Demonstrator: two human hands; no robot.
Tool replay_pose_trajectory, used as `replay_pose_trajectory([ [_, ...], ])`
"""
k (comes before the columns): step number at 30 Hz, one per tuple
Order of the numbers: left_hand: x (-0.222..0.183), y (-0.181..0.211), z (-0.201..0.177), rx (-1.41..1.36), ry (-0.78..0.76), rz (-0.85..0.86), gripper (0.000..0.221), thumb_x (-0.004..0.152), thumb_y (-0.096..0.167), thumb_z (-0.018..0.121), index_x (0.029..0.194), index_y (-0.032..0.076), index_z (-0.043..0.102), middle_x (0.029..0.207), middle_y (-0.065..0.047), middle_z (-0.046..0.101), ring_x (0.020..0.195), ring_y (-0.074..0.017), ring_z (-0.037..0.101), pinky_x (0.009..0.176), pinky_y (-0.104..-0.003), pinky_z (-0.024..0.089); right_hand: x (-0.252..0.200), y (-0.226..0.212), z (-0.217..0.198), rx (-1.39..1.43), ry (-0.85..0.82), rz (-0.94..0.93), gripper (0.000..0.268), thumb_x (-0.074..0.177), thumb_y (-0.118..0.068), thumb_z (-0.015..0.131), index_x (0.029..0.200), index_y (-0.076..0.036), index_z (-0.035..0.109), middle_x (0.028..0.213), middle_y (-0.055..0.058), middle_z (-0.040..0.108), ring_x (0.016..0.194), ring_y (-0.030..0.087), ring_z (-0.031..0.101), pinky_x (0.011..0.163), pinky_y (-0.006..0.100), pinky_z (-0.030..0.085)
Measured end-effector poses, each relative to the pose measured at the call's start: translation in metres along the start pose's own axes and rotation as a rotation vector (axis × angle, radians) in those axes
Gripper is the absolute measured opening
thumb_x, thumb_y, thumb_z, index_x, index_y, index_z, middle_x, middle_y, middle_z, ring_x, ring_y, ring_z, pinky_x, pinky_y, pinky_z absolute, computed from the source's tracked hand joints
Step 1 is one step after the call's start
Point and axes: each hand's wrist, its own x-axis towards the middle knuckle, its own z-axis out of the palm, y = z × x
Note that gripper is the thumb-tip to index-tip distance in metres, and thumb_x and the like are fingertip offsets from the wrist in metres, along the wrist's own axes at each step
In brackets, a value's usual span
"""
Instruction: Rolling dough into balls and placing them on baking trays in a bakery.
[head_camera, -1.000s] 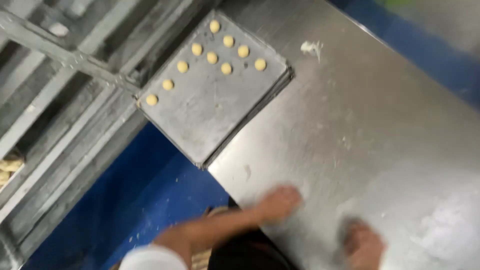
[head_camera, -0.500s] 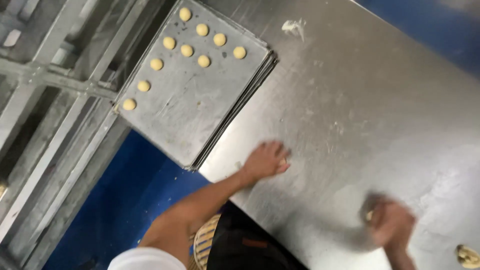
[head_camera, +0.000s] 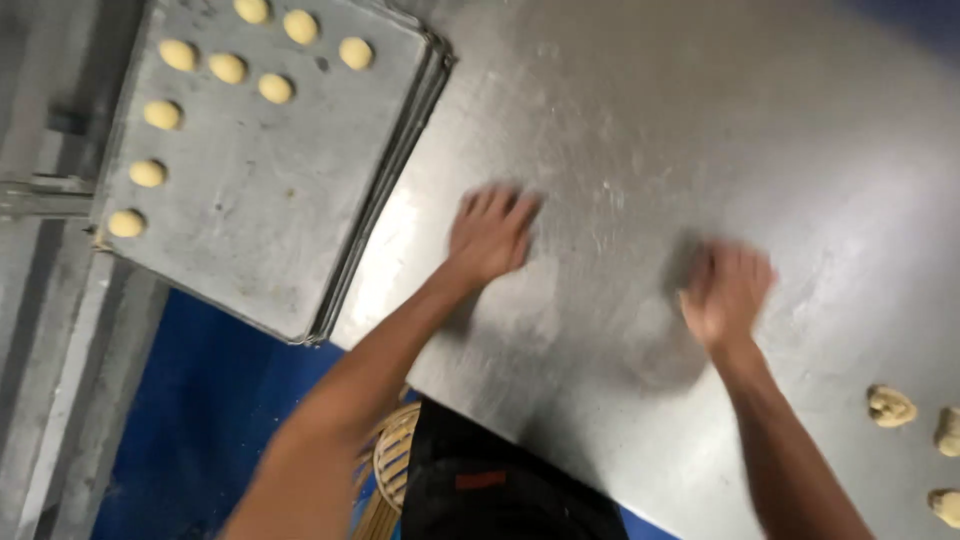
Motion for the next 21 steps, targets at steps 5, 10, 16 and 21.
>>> replay_pose_trajectory([
  [5, -0.005, 0.08, 0.051, -0.054, 0.267, -0.075, 0.041, 0.097, 0.017, 0.055, 0.136, 0.006, 0.06, 0.132, -0.017, 0.059, 0.125, -0.0358, 0.054, 0.11, -0.051, 0.042, 0.005, -0.089, 0.003, 0.144, 0.03, 0.111, 0.028, 0.097, -0.01, 0.058, 0.122, 0.004, 0.06, 0.115, 0.022, 0.061, 0.111, 0.039, 0.054, 0.102, 0.051, 0.039],
  [10, -0.033, 0.003, 0.022, 0.044, 0.156, -0.015, 0.041, 0.095, 0.015, 0.052, 0.135, 0.011, 0.061, 0.131, -0.018, 0.059, 0.125, -0.0351, 0.054, 0.106, -0.053, 0.041, 0.017, -0.049, -0.044, 0.074, -0.174, 0.1, 0.02, 0.098, -0.008, 0.055, 0.116, -0.004, 0.063, 0.109, 0.013, 0.065, 0.1, 0.032, 0.06, 0.094, 0.048, 0.043],
  [16, 0.019, 0.047, 0.021, 0.011, 0.229, -0.16, 0.039, 0.1, 0.019, 0.054, 0.137, 0.007, 0.056, 0.131, -0.018, 0.059, 0.125, -0.0347, 0.054, 0.109, -0.053, 0.042, 0.031, -0.074, 0.022, 0.205, 0.121, 0.156, 0.02, 0.111, -0.01, 0.052, 0.123, 0.003, 0.059, 0.114, 0.018, 0.059, 0.102, 0.034, 0.055, 0.097, 0.049, 0.039],
  [21, -0.043, 0.01, 0.028, -0.031, 0.285, 0.025, 0.05, 0.09, 0.01, 0.054, 0.139, 0.009, 0.057, 0.138, -0.014, 0.059, 0.133, -0.0327, 0.053, 0.115, -0.05, 0.042, -0.027, -0.055, -0.011, 0.068, -0.152, -0.032, 0.024, 0.102, -0.007, 0.05, 0.119, -0.004, 0.067, 0.124, 0.014, 0.069, 0.114, 0.031, 0.063, 0.109, 0.046, 0.041],
])
